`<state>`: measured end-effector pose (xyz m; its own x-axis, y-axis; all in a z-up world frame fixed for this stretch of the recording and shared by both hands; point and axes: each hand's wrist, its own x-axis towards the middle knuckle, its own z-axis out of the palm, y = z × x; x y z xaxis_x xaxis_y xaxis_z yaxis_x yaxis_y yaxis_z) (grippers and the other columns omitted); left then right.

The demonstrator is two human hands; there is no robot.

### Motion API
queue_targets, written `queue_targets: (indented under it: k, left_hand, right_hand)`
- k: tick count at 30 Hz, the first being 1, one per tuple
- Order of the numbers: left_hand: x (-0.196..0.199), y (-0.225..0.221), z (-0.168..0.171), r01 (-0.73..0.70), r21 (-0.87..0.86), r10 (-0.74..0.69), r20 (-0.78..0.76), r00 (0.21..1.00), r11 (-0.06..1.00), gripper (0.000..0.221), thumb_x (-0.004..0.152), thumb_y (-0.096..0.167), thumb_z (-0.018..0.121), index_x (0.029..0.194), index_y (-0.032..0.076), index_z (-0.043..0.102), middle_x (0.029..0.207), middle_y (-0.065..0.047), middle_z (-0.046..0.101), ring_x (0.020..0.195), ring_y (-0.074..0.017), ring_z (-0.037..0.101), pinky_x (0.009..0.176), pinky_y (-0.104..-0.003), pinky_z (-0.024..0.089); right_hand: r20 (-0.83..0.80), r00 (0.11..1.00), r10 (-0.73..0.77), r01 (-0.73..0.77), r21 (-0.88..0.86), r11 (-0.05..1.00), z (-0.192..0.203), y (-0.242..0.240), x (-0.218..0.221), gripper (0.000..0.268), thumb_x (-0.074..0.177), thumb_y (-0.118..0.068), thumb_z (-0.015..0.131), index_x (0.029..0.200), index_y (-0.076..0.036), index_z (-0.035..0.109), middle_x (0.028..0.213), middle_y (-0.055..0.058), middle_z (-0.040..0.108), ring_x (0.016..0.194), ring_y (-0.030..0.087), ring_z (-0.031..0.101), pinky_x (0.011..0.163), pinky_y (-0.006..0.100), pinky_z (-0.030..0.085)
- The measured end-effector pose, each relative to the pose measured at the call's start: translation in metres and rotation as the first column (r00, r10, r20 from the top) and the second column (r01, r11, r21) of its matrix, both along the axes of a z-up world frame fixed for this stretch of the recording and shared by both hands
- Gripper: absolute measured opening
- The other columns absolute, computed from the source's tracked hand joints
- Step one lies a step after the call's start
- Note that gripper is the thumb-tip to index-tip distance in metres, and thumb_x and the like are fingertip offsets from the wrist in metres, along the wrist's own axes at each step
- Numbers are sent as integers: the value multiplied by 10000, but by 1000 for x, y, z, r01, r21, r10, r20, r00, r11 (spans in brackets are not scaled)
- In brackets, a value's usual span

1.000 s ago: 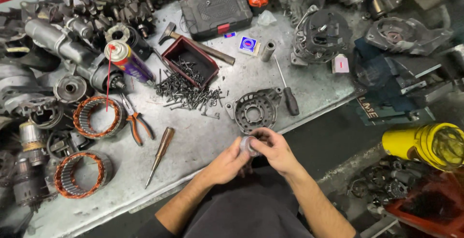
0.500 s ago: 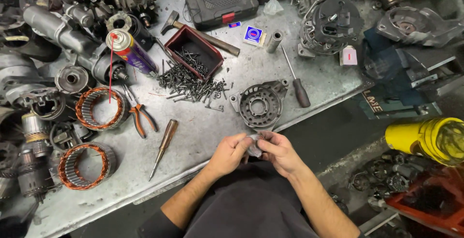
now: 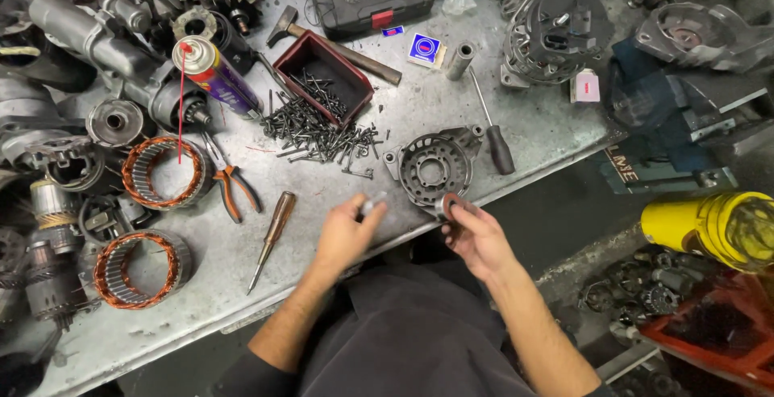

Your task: Cleaning and assembling internal components of an alternator housing, including installing a bearing.

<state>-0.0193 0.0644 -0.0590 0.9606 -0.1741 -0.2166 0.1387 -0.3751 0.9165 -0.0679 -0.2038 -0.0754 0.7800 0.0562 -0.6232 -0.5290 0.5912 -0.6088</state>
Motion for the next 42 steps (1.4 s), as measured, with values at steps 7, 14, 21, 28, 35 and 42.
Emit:
queue_targets:
  k: [7,14,21,28,35,42]
  left_hand:
    - [29,64,-17,-51,395,47,19,999,917,450,855,489,702,990,60,724,848,-209,735,819,-394,713,748,-486,555]
    - [36,88,5,-367,319,338,143,930,874,436,865,417,751,1010,9,703,838,-180,750,764,-292,724,723,-395,559]
    - [31,97,13,-550,3,549,-38,835,835,361,858,302,760,1006,-5,639,657,-106,700,564,-118,668,513,-272,479]
    - [24,104,-3,-481,93,481,17,876,872,344,868,299,767,959,-18,669,699,-74,729,638,-117,698,604,-270,513]
    - [28,106,-6,-476,75,476,6,879,877,329,867,305,772,956,-3,696,743,-81,739,665,-123,684,626,-274,520]
    - [36,108,-5,-484,54,487,-85,869,873,322,878,301,757,948,-5,688,711,-71,728,608,-111,680,578,-265,521]
  right_hand:
    - [7,1000,30,-30,59,998,7,-11,27,257,940,-165,553,1128,-24,655,1053,107,757,870,200,700,703,338,547]
    - [97,995,11,-13,14,1000,-6,-30,70,344,1005,-347,447,1110,-85,645,992,112,728,785,212,682,631,333,511]
    - [23,997,67,-65,-90,994,-7,-25,92,381,995,-431,490,1096,-103,656,958,93,751,728,193,648,609,330,488]
    - [78,709,700,73,-997,36,15,5,83,304,833,-253,831,1007,-69,664,1000,119,662,862,300,675,770,400,555]
    - [-177,637,750,101,-946,-308,15,19,90,357,811,-292,806,1108,-136,685,1170,106,624,1031,357,608,854,454,525]
    - [-221,619,754,133,-916,-378,7,15,94,371,772,-369,835,1019,-143,674,1139,121,623,1025,357,612,809,463,542]
